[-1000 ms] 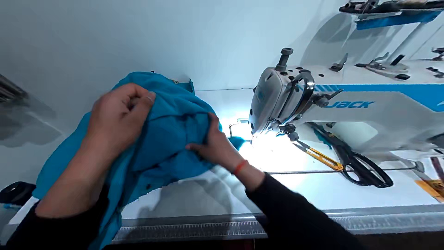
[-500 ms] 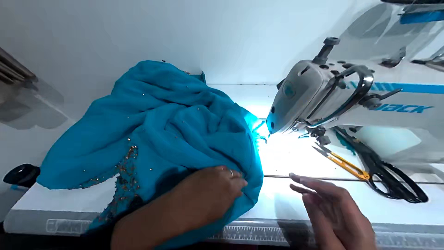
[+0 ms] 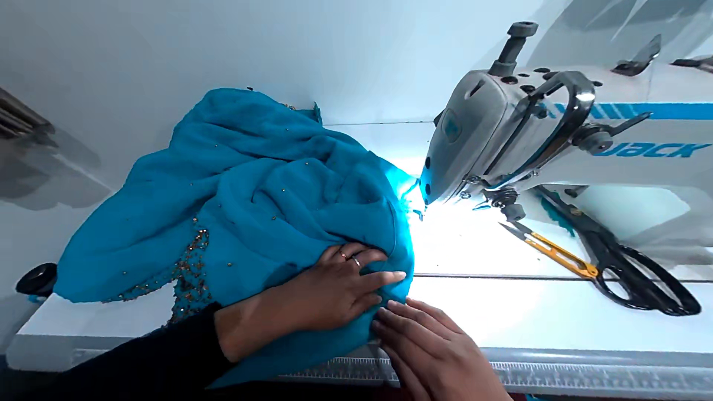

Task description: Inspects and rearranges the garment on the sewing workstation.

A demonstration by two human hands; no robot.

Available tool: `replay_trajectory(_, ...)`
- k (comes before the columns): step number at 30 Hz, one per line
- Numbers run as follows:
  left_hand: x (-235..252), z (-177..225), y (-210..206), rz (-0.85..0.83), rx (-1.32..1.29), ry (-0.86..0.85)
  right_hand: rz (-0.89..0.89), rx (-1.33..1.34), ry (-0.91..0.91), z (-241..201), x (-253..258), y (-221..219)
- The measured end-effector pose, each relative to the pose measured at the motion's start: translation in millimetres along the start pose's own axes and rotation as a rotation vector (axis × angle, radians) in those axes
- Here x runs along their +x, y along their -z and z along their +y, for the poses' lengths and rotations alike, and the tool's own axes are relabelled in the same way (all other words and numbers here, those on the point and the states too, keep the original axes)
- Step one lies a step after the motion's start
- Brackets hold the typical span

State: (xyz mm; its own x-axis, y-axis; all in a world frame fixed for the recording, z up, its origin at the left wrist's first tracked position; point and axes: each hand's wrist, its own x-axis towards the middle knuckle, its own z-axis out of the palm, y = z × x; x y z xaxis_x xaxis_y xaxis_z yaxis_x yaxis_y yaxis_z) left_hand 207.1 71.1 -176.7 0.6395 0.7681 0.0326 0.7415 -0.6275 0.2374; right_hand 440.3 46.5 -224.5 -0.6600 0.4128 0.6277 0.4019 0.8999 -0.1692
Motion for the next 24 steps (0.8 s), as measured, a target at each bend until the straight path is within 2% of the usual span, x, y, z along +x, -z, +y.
replay_trajectory(7,-8.4,-8.1,6.9,-0.096,-0.056,-0.021,0.002,0.038,-0.028,-1.1,-15.8,4.3)
replay_trajectory(12,-12.5,5.3,28.3,-0.24,-0.053,-0.048,0.076,0.311,-0.165,3.4,-25.7,13.0)
replay_trajectory(13,-17.3,9.8,31.9,-0.192,-0.039,-0.062,0.094,0.358,-0.195,5.4,-27.8,16.7)
replay_trajectory(16,-40.6,18.7,31.9,0.269,0.016,-0.103,0.131,0.431,-0.27,12.9,-34.1,29.2)
replay_trajectory(18,-60.3,26.7,39.6,0.463,-0.043,-0.042,0.141,0.441,-0.311,17.4,-39.3,36.5)
replay_trajectory(20,-80.7,36.5,49.1,0.587,-0.081,0.052,0.145,0.455,-0.344,19.5,-42.7,41.1)
replay_trajectory(22,-98.6,47.9,62.5,0.637,-0.13,0.148,0.151,0.456,-0.36,19.3,-43.0,42.4)
replay_trajectory(24,-110.6,63.4,73.2,0.703,-0.191,0.14,0.151,0.449,-0.37,18.0,-41.8,41.2)
